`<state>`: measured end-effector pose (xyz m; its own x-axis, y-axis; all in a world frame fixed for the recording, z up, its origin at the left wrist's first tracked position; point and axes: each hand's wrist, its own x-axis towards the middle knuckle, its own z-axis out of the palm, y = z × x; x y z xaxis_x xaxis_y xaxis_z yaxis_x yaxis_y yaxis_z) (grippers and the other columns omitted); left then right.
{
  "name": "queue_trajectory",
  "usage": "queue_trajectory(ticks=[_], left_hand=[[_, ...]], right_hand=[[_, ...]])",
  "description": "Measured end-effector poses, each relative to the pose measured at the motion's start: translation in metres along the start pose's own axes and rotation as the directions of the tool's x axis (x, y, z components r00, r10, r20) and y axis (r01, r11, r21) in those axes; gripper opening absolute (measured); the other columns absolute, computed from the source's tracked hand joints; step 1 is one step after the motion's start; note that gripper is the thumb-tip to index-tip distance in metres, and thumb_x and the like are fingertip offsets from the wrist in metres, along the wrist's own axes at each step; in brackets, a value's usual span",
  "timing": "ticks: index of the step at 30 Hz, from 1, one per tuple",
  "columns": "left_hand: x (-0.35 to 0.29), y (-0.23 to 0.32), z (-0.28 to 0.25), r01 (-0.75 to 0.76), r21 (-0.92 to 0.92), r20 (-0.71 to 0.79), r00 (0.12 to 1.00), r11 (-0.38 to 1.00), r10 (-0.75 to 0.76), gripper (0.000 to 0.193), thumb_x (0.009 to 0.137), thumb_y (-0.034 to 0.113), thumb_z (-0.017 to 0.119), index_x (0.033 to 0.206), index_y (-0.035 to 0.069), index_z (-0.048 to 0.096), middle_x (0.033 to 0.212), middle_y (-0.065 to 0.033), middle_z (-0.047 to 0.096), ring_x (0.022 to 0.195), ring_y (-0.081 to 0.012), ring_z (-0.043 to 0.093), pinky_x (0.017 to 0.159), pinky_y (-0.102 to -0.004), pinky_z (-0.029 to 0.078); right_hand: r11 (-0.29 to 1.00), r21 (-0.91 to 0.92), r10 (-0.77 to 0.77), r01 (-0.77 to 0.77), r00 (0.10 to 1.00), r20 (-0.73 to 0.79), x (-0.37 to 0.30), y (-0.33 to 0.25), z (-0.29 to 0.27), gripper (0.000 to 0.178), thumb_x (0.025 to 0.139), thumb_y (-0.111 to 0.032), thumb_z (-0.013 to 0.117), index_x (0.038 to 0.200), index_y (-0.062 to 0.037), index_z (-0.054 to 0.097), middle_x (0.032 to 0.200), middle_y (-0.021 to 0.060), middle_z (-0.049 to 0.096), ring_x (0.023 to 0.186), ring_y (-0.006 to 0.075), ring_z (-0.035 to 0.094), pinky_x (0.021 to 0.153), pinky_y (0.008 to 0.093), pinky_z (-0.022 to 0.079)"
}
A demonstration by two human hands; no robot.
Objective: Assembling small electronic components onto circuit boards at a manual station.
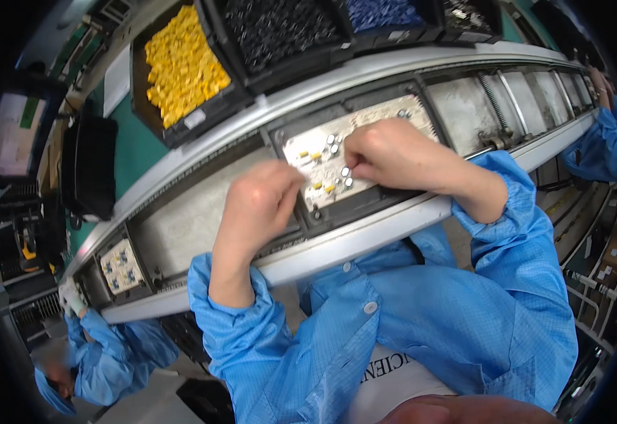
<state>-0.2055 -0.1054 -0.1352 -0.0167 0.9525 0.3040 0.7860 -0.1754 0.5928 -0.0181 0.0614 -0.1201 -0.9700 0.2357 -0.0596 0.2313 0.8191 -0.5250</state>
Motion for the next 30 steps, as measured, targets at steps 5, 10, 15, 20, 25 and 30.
queue_trajectory(ticks=[5, 10, 15, 20, 25, 30], left_hand=[[-0.003, 0.006, -0.005, 0.073, 0.041, 0.157, 0.985, 0.997, -0.078, 0.017, 0.073, -0.005, 0.059, 0.086, 0.003, 0.066, 0.084, -0.0142, 0.066, 0.077, -0.0333, 0.064, 0.068, -0.0383, 0.052], [-0.002, 0.005, -0.010, 0.072, 0.084, 0.173, 0.981, 0.994, -0.086, 0.018, 0.071, -0.003, 0.055, 0.081, 0.004, 0.067, 0.077, -0.0139, 0.066, 0.073, -0.0321, 0.065, 0.065, -0.0375, 0.052], [-0.017, -0.001, -0.037, 0.318, 0.116, 0.180, 0.925, 0.941, -0.335, 0.021, 0.069, -0.002, 0.054, 0.079, 0.003, 0.071, 0.072, -0.0137, 0.066, 0.063, -0.0263, 0.064, 0.059, -0.0335, 0.049], [-0.034, -0.018, -0.058, 0.518, 0.144, 0.184, 0.823, 0.843, -0.537, 0.020, 0.067, -0.001, 0.055, 0.077, 0.002, 0.072, 0.058, -0.0092, 0.061, 0.050, -0.0128, 0.054, 0.049, -0.0279, 0.040], [-0.019, -0.014, -0.063, 0.448, 0.090, 0.074, 0.888, 0.889, -0.455, 0.017, 0.070, -0.001, 0.057, 0.078, 0.003, 0.071, 0.068, -0.0124, 0.065, 0.059, -0.0209, 0.063, 0.056, -0.0309, 0.048], [0.053, -0.004, -0.051, 0.156, 0.065, -0.067, 0.986, 0.986, -0.152, 0.014, 0.080, -0.003, 0.058, 0.088, 0.002, 0.068, 0.082, -0.0113, 0.067, 0.072, -0.0225, 0.065, 0.064, -0.0306, 0.050]], right_hand=[[0.949, 0.297, 0.125, -0.109, 0.992, -0.036, 0.003, 0.016, -0.034, 0.022, 0.075, -0.023, 0.073, 0.082, -0.0021, 0.070, 0.077, 0.0136, 0.070, 0.072, 0.0303, 0.068, 0.067, 0.0383, 0.053], [0.975, 0.160, 0.213, -0.152, 0.839, -0.501, 0.028, 0.068, -0.085, 0.022, 0.078, -0.021, 0.071, 0.084, -0.0002, 0.069, 0.071, 0.0096, 0.066, 0.066, 0.0183, 0.064, 0.062, 0.0318, 0.049], [0.992, -0.053, 0.071, -0.115, 0.855, -0.514, 0.061, 0.087, -0.129, 0.027, 0.077, -0.023, 0.071, 0.097, -0.0059, 0.070, 0.106, 0.0139, 0.066, 0.103, 0.0266, 0.062, 0.089, 0.0356, 0.048], [0.965, -0.036, 0.111, -0.258, 0.533, -0.839, 0.029, 0.155, -0.184, 0.023, 0.076, -0.012, 0.060, 0.095, -0.0036, 0.070, 0.085, 0.0127, 0.070, 0.079, 0.0252, 0.067, 0.073, 0.0358, 0.053], [0.859, -0.041, 0.437, -0.510, 0.772, -0.461, 0.008, 0.215, -0.175, 0.027, 0.074, -0.022, 0.073, 0.096, -0.0069, 0.072, 0.092, 0.0138, 0.071, 0.089, 0.0296, 0.068, 0.082, 0.0380, 0.052], [0.909, 0.002, 0.353, -0.416, 0.768, -0.534, 0.002, 0.228, -0.160, 0.021, 0.076, -0.018, 0.074, 0.093, -0.0062, 0.072, 0.089, 0.0129, 0.071, 0.086, 0.0295, 0.067, 0.080, 0.0376, 0.052]])
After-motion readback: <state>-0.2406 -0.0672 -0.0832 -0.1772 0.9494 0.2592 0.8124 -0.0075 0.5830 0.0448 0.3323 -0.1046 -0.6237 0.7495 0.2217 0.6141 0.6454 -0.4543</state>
